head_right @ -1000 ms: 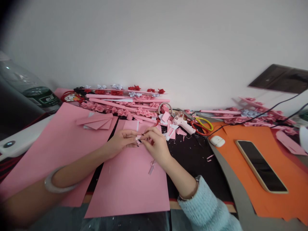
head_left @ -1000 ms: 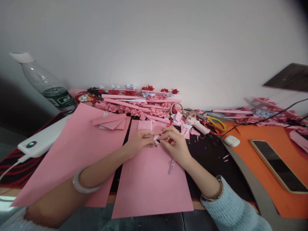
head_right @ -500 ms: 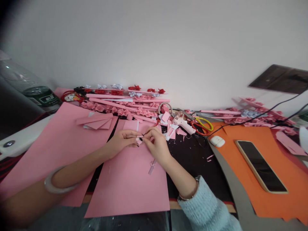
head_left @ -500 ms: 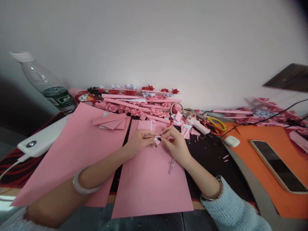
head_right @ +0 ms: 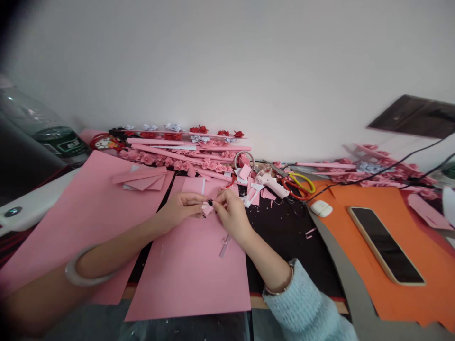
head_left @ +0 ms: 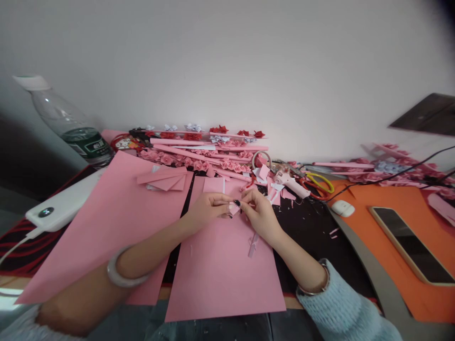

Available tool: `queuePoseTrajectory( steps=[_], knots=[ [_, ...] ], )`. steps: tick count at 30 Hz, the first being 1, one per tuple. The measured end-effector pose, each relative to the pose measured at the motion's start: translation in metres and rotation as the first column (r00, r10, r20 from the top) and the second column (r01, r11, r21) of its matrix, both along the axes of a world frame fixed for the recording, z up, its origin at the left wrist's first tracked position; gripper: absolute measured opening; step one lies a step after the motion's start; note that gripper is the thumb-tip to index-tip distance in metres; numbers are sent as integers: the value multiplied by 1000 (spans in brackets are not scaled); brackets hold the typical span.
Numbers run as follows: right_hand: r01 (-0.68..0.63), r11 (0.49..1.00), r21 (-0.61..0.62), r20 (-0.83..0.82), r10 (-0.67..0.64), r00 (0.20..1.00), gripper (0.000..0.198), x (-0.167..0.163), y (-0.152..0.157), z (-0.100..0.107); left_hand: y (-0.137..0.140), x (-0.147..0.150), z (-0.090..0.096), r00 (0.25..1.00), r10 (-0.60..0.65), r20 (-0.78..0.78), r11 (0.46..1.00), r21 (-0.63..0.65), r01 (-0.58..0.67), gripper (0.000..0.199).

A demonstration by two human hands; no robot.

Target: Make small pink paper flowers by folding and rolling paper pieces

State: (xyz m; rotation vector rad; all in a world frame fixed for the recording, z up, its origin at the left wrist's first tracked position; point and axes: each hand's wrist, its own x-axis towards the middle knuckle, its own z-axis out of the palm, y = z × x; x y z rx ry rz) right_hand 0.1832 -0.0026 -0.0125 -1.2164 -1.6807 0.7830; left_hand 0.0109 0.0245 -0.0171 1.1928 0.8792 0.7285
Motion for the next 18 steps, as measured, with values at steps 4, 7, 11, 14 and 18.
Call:
queuePoseTrajectory(
  steps=[4, 7, 11, 14, 18],
  knots=[
    [18, 999, -35, -6, -18, 1000, 15, -1, -1, -1, 1, 0, -5, 1000, -24, 16, 1000, 17, 24, 28],
    [25, 999, -25, -1, -25, 1000, 15, -2, -2, -1, 0, 0, -7, 1000, -22, 15, 1000, 14, 22, 28],
    [30, 999, -10, 0, -30, 1000, 15, -3, -3, -2, 0, 0, -5, 1000, -16, 13, 1000, 7, 16, 26],
    [37, 999, -4, -4, -37, 999, 15, -4, -3, -3, -1, 1, -3, 1000, -8, 16, 1000, -8, 8, 26],
    [49, 999, 12, 7, -49, 999, 15, -4, -4, -3, -2, 1, -2, 999, -14, 42, 1000, -14, 14, 28]
  ],
)
